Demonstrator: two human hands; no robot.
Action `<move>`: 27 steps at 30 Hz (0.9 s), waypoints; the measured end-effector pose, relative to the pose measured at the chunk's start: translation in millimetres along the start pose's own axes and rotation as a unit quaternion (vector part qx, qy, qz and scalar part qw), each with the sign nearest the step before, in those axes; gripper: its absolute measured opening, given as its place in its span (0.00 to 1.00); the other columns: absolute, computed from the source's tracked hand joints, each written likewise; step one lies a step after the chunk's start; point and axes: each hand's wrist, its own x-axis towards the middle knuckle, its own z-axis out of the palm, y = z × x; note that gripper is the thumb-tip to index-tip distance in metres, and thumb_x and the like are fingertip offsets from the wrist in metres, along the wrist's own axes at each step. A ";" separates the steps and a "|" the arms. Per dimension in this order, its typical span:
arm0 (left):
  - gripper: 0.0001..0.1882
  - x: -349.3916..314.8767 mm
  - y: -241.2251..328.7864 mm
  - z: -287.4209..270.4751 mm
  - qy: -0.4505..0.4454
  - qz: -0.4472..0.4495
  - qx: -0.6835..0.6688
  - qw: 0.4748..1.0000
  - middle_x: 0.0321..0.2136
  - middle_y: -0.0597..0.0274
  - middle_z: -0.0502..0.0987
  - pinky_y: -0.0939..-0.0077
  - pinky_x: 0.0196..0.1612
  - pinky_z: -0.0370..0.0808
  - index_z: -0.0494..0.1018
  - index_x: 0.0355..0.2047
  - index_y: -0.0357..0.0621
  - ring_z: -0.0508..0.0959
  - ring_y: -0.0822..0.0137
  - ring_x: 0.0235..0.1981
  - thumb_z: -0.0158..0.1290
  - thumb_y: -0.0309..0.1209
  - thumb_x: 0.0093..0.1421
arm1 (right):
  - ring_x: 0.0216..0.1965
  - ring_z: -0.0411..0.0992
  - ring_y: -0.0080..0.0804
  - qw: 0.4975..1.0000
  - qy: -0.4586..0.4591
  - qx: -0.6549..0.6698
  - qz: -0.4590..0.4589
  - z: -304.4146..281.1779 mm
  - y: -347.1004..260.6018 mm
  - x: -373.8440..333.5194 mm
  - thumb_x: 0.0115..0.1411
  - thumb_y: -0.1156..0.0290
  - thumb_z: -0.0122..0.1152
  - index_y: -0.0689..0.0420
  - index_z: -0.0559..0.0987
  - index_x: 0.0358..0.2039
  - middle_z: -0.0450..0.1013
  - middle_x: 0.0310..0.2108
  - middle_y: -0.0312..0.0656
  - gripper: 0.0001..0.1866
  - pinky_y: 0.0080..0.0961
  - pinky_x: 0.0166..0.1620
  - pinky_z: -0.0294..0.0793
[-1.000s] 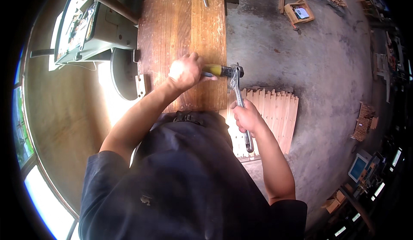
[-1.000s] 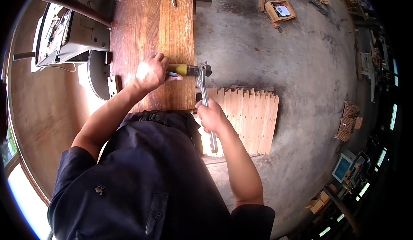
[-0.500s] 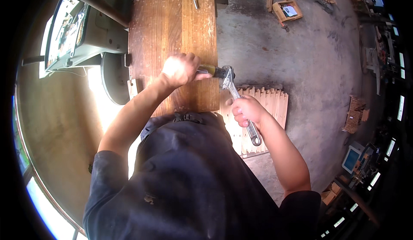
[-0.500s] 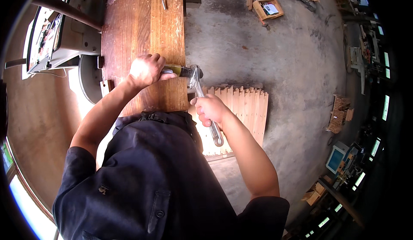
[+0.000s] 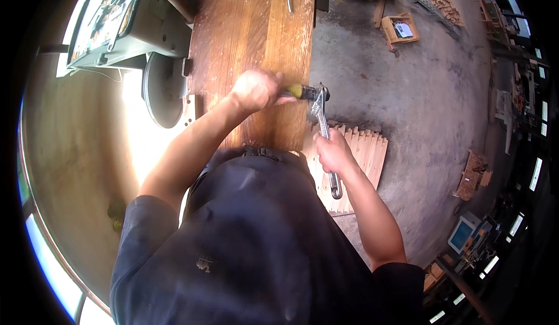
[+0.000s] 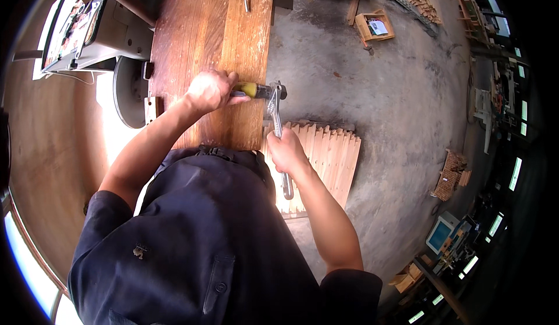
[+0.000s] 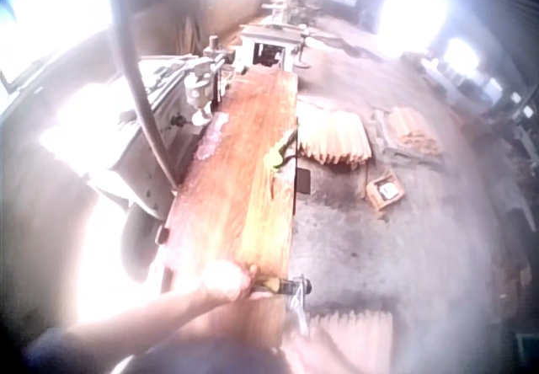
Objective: The person walks through a workshop carrying a yellow pneumatic tool, then uses a wrench and a green clamp to tighten and adjust the tool's head while standing at a workbench.
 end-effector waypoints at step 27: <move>0.36 -14.2 10.2 -14.5 -0.124 -0.222 -0.219 0.942 0.28 0.46 0.82 0.56 0.37 0.80 0.79 0.34 0.37 0.85 0.50 0.33 0.66 0.64 0.55 | 0.13 0.59 0.18 0.958 0.068 0.251 -0.118 8.1 47.2 5.0 0.69 0.70 0.52 0.56 0.73 0.45 0.63 0.21 0.29 0.07 0.24 0.15 0.57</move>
